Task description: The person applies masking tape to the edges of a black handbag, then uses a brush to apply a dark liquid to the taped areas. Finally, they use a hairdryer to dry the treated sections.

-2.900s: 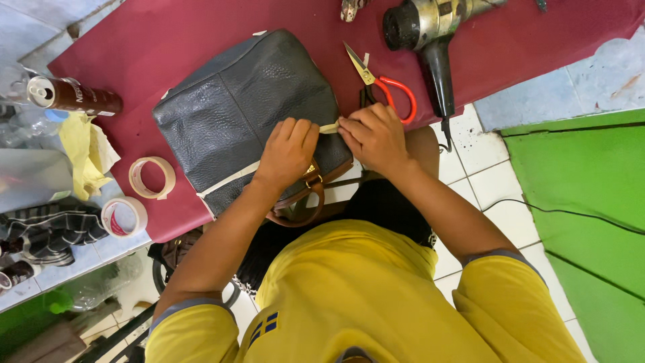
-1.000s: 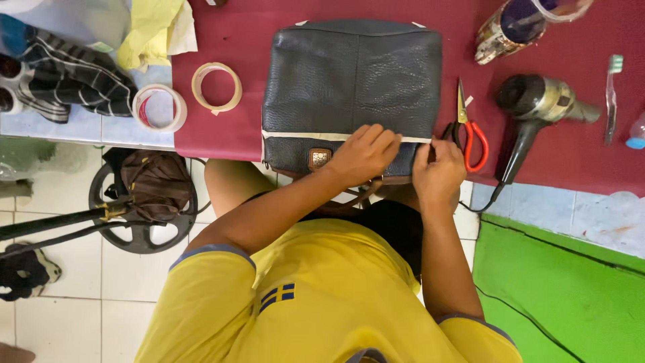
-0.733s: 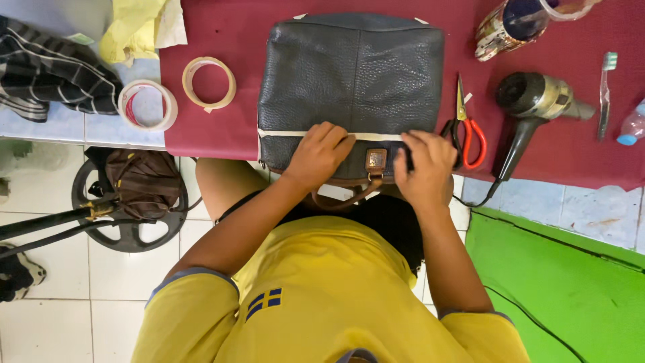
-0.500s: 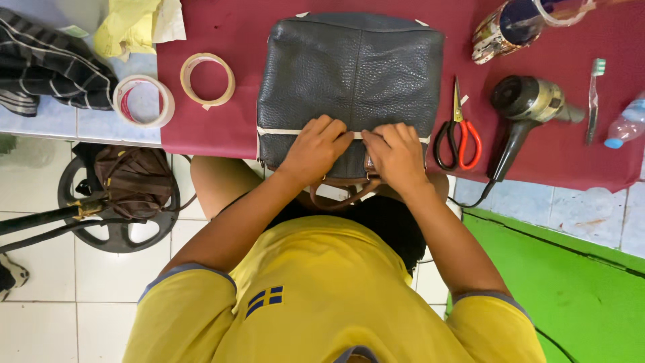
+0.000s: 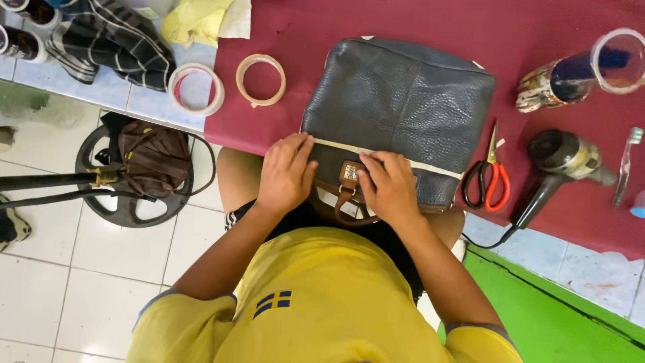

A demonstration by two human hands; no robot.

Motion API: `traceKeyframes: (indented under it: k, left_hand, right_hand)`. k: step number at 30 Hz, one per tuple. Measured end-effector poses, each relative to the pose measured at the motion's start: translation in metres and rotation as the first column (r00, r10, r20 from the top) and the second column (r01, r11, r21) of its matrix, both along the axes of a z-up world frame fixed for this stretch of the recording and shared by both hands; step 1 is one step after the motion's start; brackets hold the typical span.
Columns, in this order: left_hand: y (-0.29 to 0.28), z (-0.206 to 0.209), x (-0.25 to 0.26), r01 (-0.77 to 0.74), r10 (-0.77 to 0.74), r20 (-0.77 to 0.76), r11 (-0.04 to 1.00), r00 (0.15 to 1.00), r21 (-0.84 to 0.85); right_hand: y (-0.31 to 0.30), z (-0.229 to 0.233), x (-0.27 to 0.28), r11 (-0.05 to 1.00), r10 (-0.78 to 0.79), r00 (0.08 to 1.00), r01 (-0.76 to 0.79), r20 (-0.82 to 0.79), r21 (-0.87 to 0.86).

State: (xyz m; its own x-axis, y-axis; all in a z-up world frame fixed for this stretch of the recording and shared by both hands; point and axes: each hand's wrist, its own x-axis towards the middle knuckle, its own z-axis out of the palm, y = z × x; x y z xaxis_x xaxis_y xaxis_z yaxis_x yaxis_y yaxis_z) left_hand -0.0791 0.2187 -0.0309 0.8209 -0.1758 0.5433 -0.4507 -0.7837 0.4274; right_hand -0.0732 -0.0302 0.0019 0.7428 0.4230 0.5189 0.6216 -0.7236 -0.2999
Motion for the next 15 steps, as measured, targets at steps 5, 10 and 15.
traceKeyframes:
  k: [5,10,15]
  left_hand:
    - [0.024,-0.016,0.019,-0.040,0.025,-0.081,0.982,0.996,-0.186]
    - [0.028,-0.025,0.036,-0.018,-0.030,-0.121,0.926,0.992,-0.377]
    - [0.036,-0.017,0.044,0.064,-0.164,-0.270,0.937,0.949,-0.344]
  right_hand:
    - [0.038,-0.014,0.010,0.998,0.048,0.999,-0.048,-0.004,0.039]
    - [0.074,-0.015,0.028,0.997,0.074,0.997,-0.074,0.001,0.000]
    - [0.091,-0.017,0.043,0.998,0.040,0.997,-0.036,-0.068,0.048]
